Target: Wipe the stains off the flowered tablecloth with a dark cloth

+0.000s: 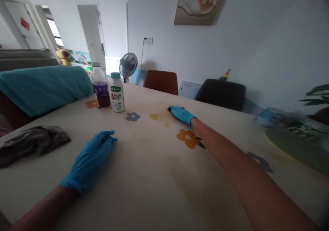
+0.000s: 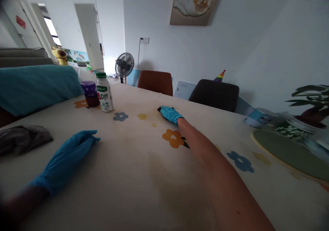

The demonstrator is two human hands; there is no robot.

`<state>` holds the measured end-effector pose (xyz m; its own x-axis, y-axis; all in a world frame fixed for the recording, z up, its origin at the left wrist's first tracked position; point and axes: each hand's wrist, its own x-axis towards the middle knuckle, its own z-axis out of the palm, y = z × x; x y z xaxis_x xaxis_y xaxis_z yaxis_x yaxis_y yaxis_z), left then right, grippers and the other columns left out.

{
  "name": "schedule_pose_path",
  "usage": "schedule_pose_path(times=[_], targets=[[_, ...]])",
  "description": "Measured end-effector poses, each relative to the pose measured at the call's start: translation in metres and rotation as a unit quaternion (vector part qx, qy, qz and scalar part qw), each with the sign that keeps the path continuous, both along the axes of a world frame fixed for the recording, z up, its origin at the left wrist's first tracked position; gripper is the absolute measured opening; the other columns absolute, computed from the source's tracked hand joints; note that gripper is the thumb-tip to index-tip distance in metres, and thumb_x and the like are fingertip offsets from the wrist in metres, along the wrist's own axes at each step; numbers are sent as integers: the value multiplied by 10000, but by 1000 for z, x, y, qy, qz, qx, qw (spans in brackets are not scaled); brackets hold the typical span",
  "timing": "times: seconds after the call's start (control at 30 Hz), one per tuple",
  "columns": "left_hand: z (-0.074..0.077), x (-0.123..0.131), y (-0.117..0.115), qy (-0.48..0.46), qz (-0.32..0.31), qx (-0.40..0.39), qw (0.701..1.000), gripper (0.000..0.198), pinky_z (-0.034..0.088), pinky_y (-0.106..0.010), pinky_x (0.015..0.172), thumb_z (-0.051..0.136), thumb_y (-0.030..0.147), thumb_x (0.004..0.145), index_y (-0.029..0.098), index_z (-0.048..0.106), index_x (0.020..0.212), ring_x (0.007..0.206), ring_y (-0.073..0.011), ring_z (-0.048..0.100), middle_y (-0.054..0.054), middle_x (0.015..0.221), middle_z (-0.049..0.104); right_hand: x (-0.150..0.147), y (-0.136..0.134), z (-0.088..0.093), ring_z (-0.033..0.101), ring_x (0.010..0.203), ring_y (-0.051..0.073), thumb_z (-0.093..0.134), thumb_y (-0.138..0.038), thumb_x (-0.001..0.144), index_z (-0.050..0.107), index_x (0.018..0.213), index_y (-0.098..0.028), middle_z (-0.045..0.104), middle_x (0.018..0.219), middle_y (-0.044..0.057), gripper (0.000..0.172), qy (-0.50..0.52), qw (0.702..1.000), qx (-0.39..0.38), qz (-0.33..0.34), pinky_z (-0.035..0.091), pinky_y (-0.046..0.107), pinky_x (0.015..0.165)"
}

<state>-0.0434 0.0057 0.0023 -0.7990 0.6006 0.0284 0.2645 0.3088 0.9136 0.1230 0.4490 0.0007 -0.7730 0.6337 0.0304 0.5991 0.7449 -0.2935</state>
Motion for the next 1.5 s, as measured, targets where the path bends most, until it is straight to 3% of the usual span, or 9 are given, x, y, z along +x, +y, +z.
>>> schedule_pose_path(times=[0.27, 0.5, 0.67, 0.83, 1.0, 1.13, 1.33, 1.5], targets=[[5, -4, 2, 24, -14, 8, 1000, 525, 552, -536, 1181, 577, 443, 763, 229, 681, 1231, 1173, -343, 750, -111, 1138, 813, 30, -104, -9, 464, 1646, 266, 379, -545, 1140, 581, 1679, -239, 530, 1750, 85, 652, 10, 992, -5, 123, 220, 509, 1426], [3, -10, 1, 1, -18, 33, 999, 533, 570, -526, 1154, 581, 411, 719, 209, 679, 1202, 1109, -326, 759, -115, 1112, 817, 101, -175, -9, 425, 1669, 266, 375, -557, 1133, 545, 1704, -354, 501, 1767, 10, 630, -8, 984, 0, 179, 141, 572, 1433], [3, -11, 0, 9, -26, 31, 999, 542, 565, -538, 1164, 575, 419, 717, 197, 681, 1200, 1138, -332, 758, -134, 1142, 814, 149, -184, -13, 360, 1698, 327, 330, -588, 1133, 553, 1706, -315, 492, 1771, 54, 673, -34, 992, 18, 119, 111, 649, 1420], [0, -10, 1, 31, -29, 30, 999, 537, 553, -537, 1172, 565, 434, 737, 209, 678, 1212, 1168, -349, 746, -129, 1138, 813, 161, -151, -19, 358, 1695, 378, 297, -534, 1134, 566, 1693, -278, 446, 1802, 73, 671, -40, 997, 65, 1, 211, 692, 1389], [-4, -11, 2, 53, -38, 14, 998, 552, 519, -543, 1215, 545, 436, 779, 199, 678, 1259, 1225, -347, 725, -135, 1194, 805, 134, -93, -16, 412, 1669, 334, 332, -431, 1122, 631, 1624, -226, 513, 1758, 120, 620, -47, 992, 70, -91, 247, 569, 1402], [-7, -11, 2, 65, -40, -2, 997, 553, 513, -560, 1218, 539, 421, 803, 189, 686, 1283, 1232, -344, 723, -137, 1213, 802, 87, -53, -10, 470, 1619, 381, 301, -425, 1129, 665, 1571, -228, 547, 1729, 153, 605, -37, 985, 63, -157, 303, 659, 1349], [-8, -6, 2, 66, -39, 0, 997, 573, 539, -547, 1183, 538, 445, 843, 195, 687, 1337, 1178, -323, 747, -115, 1180, 809, 5, -20, -5, 551, 1535, 414, 311, -404, 1119, 732, 1462, -182, 626, 1643, 197, 587, -29, 987, 50, -151, 309, 722, 1310], [-5, -1, 4, 43, -26, 0, 999, 529, 567, -530, 1148, 526, 425, 863, 203, 702, 1309, 1178, -319, 756, -117, 1183, 812, -59, -25, 0, 484, 1605, 411, 319, -416, 1118, 680, 1560, -194, 586, 1688, 183, 613, -20, 994, 36, -97, 266, 709, 1336]])
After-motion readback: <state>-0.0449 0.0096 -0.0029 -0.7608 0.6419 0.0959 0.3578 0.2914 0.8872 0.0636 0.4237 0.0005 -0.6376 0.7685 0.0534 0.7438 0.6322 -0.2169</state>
